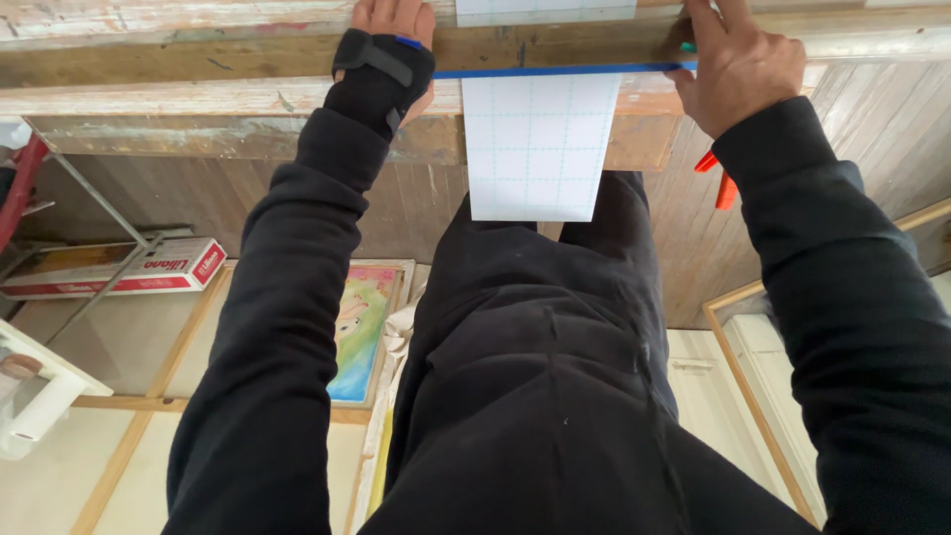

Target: The person assembles a wooden picture frame by inserting a gridded paper into the frame, marking the frame with a pencil, and cutting the paper to size with a utility knife. They repeat the process with a second sheet, aligning and trimming it, then place the trimmed paper into the frame and set the frame on the workbench.

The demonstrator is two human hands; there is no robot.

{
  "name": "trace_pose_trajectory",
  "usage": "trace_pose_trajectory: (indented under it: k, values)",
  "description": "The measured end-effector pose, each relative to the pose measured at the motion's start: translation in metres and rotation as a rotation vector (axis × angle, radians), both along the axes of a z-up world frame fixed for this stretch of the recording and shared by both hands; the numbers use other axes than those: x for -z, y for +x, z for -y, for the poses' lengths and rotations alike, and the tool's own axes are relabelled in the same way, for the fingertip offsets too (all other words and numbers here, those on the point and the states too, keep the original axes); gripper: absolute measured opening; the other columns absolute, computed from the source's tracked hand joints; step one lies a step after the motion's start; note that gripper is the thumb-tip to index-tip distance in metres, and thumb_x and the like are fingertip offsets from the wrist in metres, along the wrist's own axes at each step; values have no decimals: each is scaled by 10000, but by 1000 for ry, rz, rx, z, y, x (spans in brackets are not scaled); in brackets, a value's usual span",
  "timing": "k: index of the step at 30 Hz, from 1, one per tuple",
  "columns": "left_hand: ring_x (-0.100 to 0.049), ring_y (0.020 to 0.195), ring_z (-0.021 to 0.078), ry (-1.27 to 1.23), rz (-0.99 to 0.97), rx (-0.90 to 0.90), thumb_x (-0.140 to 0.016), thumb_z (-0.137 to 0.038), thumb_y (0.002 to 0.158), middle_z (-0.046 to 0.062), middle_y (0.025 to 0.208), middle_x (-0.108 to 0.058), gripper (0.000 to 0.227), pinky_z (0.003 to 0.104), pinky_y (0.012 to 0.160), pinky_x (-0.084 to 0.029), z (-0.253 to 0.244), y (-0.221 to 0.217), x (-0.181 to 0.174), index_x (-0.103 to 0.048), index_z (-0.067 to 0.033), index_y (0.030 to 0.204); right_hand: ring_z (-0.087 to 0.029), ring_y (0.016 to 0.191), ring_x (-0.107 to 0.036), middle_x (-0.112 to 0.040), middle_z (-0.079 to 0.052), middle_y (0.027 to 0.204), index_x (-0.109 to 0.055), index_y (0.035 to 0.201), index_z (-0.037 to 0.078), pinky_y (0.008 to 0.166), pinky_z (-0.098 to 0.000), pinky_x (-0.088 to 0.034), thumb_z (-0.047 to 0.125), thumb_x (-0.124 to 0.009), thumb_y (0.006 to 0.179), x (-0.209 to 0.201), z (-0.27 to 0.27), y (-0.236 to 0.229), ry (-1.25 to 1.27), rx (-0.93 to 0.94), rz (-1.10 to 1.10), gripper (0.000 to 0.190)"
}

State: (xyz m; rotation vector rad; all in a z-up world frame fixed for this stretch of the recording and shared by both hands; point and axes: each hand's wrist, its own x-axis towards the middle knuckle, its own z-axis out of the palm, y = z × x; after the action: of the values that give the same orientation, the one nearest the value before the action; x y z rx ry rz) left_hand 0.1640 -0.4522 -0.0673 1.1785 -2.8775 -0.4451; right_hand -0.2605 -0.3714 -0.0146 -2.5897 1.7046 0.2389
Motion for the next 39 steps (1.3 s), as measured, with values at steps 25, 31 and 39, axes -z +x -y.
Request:
trace_pose_trajectory:
  k: [25, 31, 39]
  values:
    - [-506, 1299, 361, -94, -77, -14, -603, -54, 928, 182, 1363, -558, 283, 514, 1084, -391, -7, 5, 29, -614, 13, 1203, -187, 703, -693, -640, 0, 1296, -612, 1340, 106, 529, -310, -537, 379, -905, 843, -6, 0, 8, 43, 12, -41, 639]
    - [-520, 1238, 334, -117, -83, -19, -629, -81, 903, 158, 1290, -559, 209, 481, 1010, -418, -2, 0, 17, -623, -10, 1100, -189, 688, -691, -638, -22, 1330, -615, 1347, 82, 518, -305, -543, 408, -890, 855, 3, -2, 4, 52, 11, -72, 651]
    - [-519, 1253, 320, -22, -93, -48, -613, -42, 893, 163, 1344, -555, 146, 465, 990, -431, -3, 0, 18, -617, -14, 1036, -206, 690, -701, -591, -22, 1382, -611, 1357, 62, 533, -319, -559, 394, -886, 872, -11, 2, 13, 104, 52, -89, 649]
